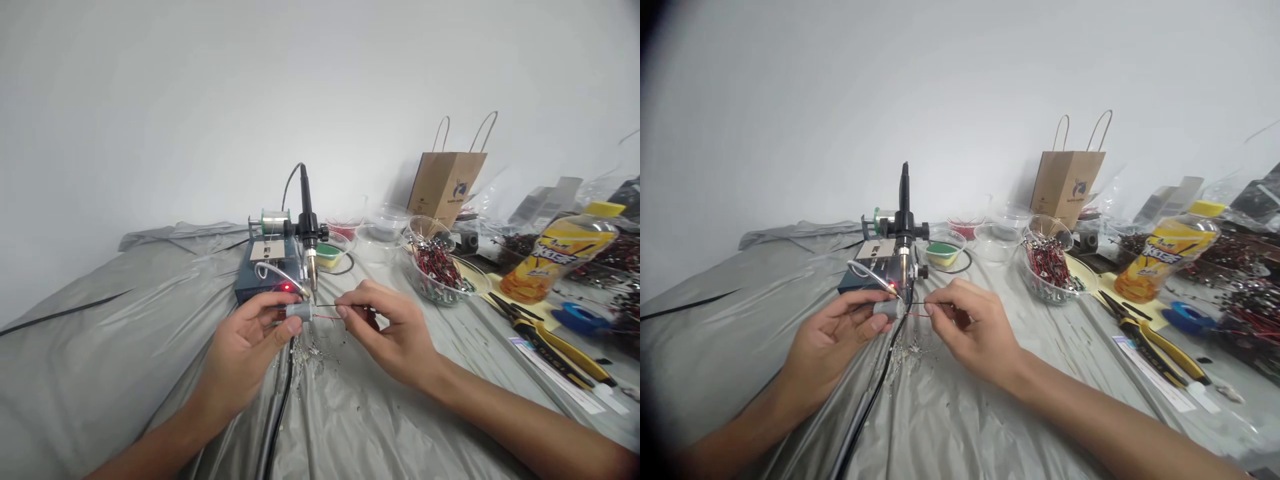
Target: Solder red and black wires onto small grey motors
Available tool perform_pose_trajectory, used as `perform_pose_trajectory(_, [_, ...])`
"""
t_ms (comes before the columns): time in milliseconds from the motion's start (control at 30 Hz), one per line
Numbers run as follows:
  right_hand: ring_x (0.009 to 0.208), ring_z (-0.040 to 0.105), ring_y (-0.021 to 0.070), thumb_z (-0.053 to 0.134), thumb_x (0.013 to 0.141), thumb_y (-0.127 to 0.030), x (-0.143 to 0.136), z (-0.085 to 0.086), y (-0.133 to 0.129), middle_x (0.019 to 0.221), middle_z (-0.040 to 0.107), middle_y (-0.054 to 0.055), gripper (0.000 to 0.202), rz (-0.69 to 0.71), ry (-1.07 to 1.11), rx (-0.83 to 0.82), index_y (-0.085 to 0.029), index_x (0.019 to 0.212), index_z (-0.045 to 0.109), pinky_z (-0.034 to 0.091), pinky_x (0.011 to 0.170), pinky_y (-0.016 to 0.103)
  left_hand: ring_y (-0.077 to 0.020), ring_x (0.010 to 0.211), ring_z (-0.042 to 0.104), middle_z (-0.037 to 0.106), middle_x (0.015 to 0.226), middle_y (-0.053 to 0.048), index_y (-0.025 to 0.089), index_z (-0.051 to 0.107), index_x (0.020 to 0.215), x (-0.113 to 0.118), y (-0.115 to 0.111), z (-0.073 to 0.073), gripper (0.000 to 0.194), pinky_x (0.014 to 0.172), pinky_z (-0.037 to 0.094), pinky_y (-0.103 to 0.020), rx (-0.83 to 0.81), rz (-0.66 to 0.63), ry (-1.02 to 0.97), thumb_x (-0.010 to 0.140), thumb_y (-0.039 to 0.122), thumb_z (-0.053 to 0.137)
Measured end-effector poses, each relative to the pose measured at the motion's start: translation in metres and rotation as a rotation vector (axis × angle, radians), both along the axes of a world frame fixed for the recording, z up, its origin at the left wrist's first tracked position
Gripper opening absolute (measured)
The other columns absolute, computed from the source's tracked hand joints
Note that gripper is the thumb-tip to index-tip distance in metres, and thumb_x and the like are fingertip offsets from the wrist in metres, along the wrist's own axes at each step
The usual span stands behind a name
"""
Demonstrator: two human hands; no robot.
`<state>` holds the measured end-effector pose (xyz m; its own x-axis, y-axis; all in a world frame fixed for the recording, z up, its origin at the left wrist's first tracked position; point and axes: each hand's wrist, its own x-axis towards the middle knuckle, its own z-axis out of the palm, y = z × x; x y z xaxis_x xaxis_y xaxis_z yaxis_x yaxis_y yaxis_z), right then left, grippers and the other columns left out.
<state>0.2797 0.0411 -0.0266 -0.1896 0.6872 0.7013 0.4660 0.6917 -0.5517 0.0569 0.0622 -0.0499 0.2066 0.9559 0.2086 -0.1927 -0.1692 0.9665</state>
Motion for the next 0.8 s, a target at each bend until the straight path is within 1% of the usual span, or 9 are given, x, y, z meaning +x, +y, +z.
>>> perform_pose_trajectory(100, [0.061,0.050,0.0110,0.065,0.096,-0.017,-0.0008,0.0009,-0.0006,0.071,0.057,0.001,0.008,-0.010,0.011,0.006,-0.018,0.093,0.072,0.040,0.052,0.024,-0.0135,0.089,0.071,0.076,0.103,-0.004,0.022,0.072,0.109,0.0007,0.0001,0.0001,0.030,0.081,0.057,-0.019,0.030,-0.003,-0.009,0.085,0.035,0.085])
perform_pose_trajectory(200, [0.061,0.050,0.0111,0.064,0.096,-0.017,-0.0018,0.0023,-0.0007,0.070,0.055,0.001,0.009,-0.014,0.019,0.005,-0.018,0.092,0.072,0.039,0.052,0.024,-0.0147,0.088,0.070,0.075,0.102,-0.005,0.020,0.072,0.109,0.0009,0.0001,-0.0010,0.030,0.080,0.057,-0.020,0.049,-0.003,-0.009,0.086,0.035,0.084])
perform_pose_trajectory(300, [0.061,0.050,0.0108,0.064,0.096,-0.016,-0.0022,0.0027,-0.0007,0.070,0.055,0.001,0.009,-0.010,0.013,0.004,-0.017,0.092,0.072,0.040,0.053,0.024,-0.0145,0.090,0.070,0.075,0.105,-0.005,0.021,0.072,0.110,0.0008,0.0005,-0.0017,0.031,0.082,0.057,-0.020,0.055,0.006,0.013,0.085,0.035,0.085])
perform_pose_trajectory(400, [0.061,0.050,0.0103,0.064,0.096,-0.016,-0.0020,0.0026,-0.0009,0.071,0.056,0.001,0.008,-0.010,0.004,0.010,-0.017,0.093,0.072,0.040,0.053,0.023,-0.0129,0.090,0.069,0.075,0.103,-0.004,0.022,0.073,0.110,0.0008,0.0007,-0.0017,0.030,0.083,0.056,-0.018,0.054,0.010,0.016,0.086,0.036,0.085])
perform_pose_trajectory(600, [0.062,0.052,0.0114,0.063,0.097,-0.016,-0.0021,0.0033,-0.0018,0.071,0.057,0.001,0.009,-0.020,-0.006,0.015,-0.019,0.092,0.071,0.040,0.052,0.024,-0.0143,0.093,0.069,0.074,0.107,-0.003,0.023,0.073,0.110,0.0008,-0.0005,-0.0019,0.030,0.082,0.057,-0.019,0.063,0.013,0.017,0.086,0.036,0.085])
perform_pose_trajectory(733, [0.061,0.051,0.0111,0.063,0.097,-0.017,-0.0020,0.0025,-0.0018,0.070,0.056,0.001,0.010,-0.021,-0.008,0.015,-0.019,0.092,0.072,0.039,0.051,0.024,-0.0148,0.093,0.069,0.073,0.114,-0.005,0.022,0.073,0.110,0.0010,-0.0004,-0.0013,0.031,0.081,0.057,-0.020,0.064,0.020,0.024,0.085,0.037,0.085])
perform_pose_trajectory(800, [0.060,0.051,0.0110,0.063,0.097,-0.017,-0.0019,0.0022,-0.0016,0.070,0.056,0.001,0.010,-0.023,-0.008,0.016,-0.019,0.092,0.072,0.039,0.051,0.024,-0.0141,0.091,0.069,0.073,0.112,-0.004,0.023,0.073,0.110,0.0011,0.0000,-0.0014,0.031,0.080,0.056,-0.019,0.056,0.015,0.019,0.085,0.037,0.085])
